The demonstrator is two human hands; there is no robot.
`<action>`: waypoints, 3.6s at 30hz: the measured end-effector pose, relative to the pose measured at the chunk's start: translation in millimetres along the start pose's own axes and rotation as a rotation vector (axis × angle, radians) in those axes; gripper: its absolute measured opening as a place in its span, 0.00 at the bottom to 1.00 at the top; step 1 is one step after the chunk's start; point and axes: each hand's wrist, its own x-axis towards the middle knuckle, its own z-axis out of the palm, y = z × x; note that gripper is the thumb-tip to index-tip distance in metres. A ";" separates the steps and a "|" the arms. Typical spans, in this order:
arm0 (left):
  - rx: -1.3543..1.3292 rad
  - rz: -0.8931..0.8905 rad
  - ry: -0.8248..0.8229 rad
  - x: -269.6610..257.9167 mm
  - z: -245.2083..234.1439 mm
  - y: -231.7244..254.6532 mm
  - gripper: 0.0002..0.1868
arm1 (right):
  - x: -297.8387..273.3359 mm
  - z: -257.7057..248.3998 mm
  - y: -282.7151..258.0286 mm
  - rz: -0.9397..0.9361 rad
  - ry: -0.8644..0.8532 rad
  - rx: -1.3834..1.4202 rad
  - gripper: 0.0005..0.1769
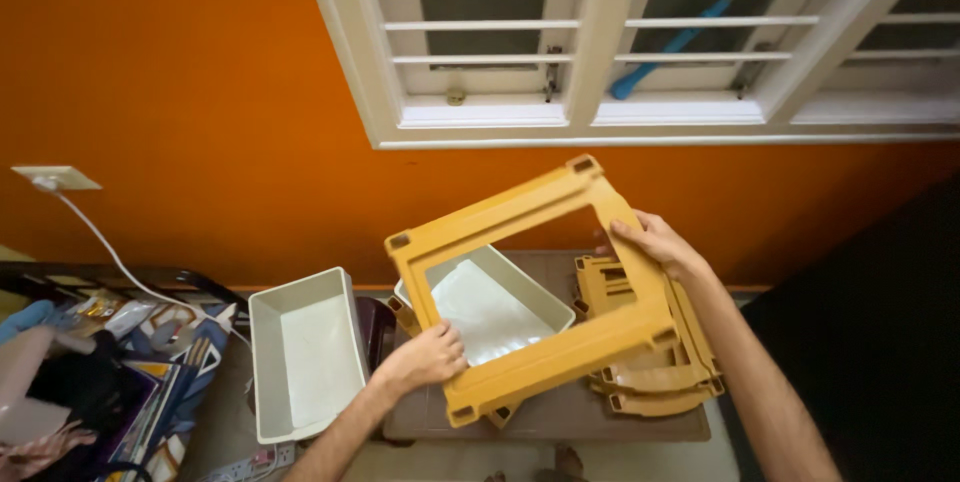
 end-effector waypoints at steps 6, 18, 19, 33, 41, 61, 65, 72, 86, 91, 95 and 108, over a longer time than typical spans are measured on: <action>0.215 -0.129 -0.034 14.1 -30.0 -47.7 0.12 | -48.1 -3.7 16.7 -0.161 0.078 0.320 0.24; -1.439 -1.369 0.684 126.5 -24.4 -3.6 0.37 | -148.7 -42.7 147.0 -0.490 0.648 0.755 0.20; -1.585 -1.325 0.578 146.7 -20.2 13.4 0.39 | -150.9 -41.5 160.9 -0.518 0.645 0.812 0.20; -2.232 -0.951 0.296 296.2 43.1 134.0 0.49 | -243.3 -94.0 279.2 -0.185 0.664 0.914 0.19; -2.064 -1.521 0.101 342.9 138.3 176.7 0.30 | -201.0 -138.8 327.6 -0.016 0.672 0.945 0.11; -2.217 -1.946 0.193 351.3 223.6 244.4 0.19 | -88.2 -198.6 432.5 0.463 0.629 0.814 0.15; -2.121 -1.893 0.124 352.0 222.4 253.5 0.21 | -86.4 -207.9 471.9 0.489 0.529 0.751 0.18; -1.932 -1.850 0.101 353.0 219.0 264.0 0.20 | -96.9 -202.2 442.3 0.680 0.579 0.769 0.27; -1.210 -1.294 0.281 233.7 76.1 189.9 0.22 | -134.5 -40.4 393.6 0.794 0.433 0.662 0.36; -0.948 -1.554 0.277 137.1 61.4 113.9 0.22 | -93.2 72.9 342.3 0.743 0.108 0.542 0.46; -0.758 -1.541 0.285 62.5 71.1 71.6 0.21 | -59.8 151.3 317.1 0.730 0.088 0.370 0.46; -0.915 -1.524 0.122 -50.4 144.8 -13.1 0.21 | -17.1 211.4 305.0 0.293 0.570 0.040 0.12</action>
